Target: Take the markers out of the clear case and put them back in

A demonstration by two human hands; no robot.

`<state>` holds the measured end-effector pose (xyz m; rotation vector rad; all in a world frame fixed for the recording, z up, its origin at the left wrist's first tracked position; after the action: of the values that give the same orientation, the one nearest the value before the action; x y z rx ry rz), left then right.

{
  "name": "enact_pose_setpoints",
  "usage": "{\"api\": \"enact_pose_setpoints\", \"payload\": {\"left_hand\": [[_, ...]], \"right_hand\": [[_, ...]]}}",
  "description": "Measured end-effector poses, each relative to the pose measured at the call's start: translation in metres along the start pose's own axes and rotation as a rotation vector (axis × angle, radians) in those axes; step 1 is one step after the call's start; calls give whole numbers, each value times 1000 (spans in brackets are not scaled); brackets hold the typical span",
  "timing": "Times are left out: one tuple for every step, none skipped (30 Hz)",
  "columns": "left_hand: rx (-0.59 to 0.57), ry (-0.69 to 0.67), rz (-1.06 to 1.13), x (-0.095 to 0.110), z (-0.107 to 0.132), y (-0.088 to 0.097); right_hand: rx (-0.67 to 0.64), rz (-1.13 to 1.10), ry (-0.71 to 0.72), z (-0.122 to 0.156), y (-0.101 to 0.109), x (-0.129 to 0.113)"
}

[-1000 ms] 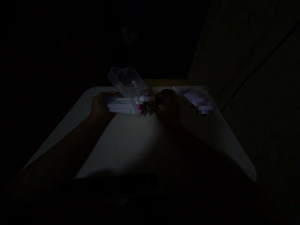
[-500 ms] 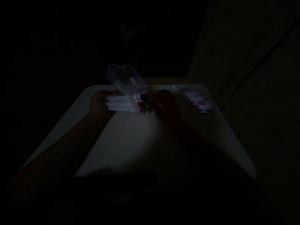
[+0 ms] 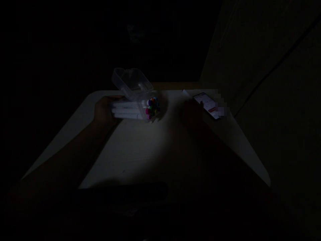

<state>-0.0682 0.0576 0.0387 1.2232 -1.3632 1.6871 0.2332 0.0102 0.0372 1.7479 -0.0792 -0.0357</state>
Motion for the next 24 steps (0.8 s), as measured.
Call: {"api": "enact_pose_setpoints", "payload": {"left_hand": [[-8, -6, -3, 0, -1, 0], [-17, -11, -3, -1, -2, 1], [-22, -17, 0, -2, -3, 1], [-26, -24, 2, -3, -4, 2], [-26, -30, 0, -3, -5, 2], [-24, -31, -2, -4, -6, 3], [-21, -30, -2, -4, -6, 3], [-19, -26, 0, -4, -6, 2], [-13, -21, 1, -4, -5, 2], [-7, -15, 0, -3, -4, 2], [-6, -16, -1, -2, -3, 1], [-3, -20, -3, -1, -3, 1], [-1, -21, -3, 0, -2, 0], [2, -15, 0, 0, -1, 0], [2, -10, 1, 0, -1, 0], [0, -8, 1, 0, -1, 0], [-3, -6, 1, 0, -1, 0], [-6, -6, 1, 0, 0, 0], [-10, -12, 2, 0, 0, 0], [-8, -18, 6, 0, 0, 0], [-5, -20, 12, 0, 0, 0], [2, -18, 15, 0, 1, 0], [3, -22, 12, 1, 1, 0], [2, -23, 5, 1, 0, -1]], "right_hand": [[-27, 6, 8, 0, 1, -1], [-41, 10, 13, 0, 3, -1], [-47, 11, 15, 0, 3, -1], [-48, 11, 13, -1, 3, 0], [-31, 9, 2, -1, 3, 1], [-3, 7, -12, 0, 2, 2], [24, 7, -24, 0, 1, 3], [42, 9, -30, 1, 0, 4], [56, 13, -32, 1, -1, 4], [68, 15, -33, 2, -2, 4], [69, 16, -32, 3, -2, 4], [66, 16, -30, 3, -2, 3], [63, 14, -28, 3, 0, 3], [58, 12, -26, 3, 1, 2], [47, 9, -20, 2, 3, 2], [36, 5, -7, 1, 4, 2], [30, -2, 8, 0, 5, 1], [34, -15, 21, -2, 6, 1], [43, -32, 39, -3, 6, 1], [57, -52, 63, -4, 6, 1], [74, -71, 89, -5, 6, 1], [95, -88, 108, -6, 6, 1], [117, -102, 129, -7, 5, 2], [137, -108, 140, -7, 5, 2]]}}
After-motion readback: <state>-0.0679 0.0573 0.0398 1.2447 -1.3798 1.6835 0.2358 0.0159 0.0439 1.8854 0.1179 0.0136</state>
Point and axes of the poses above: each hand's wrist, its own z-axis away from the middle knuckle, its own y-axis out of the back of the hand, x = y × z, the point moved 3 cm from there along -z, towards the middle knuckle, and after that the axes turned 4 degrees about z, right-handed, at the moved point
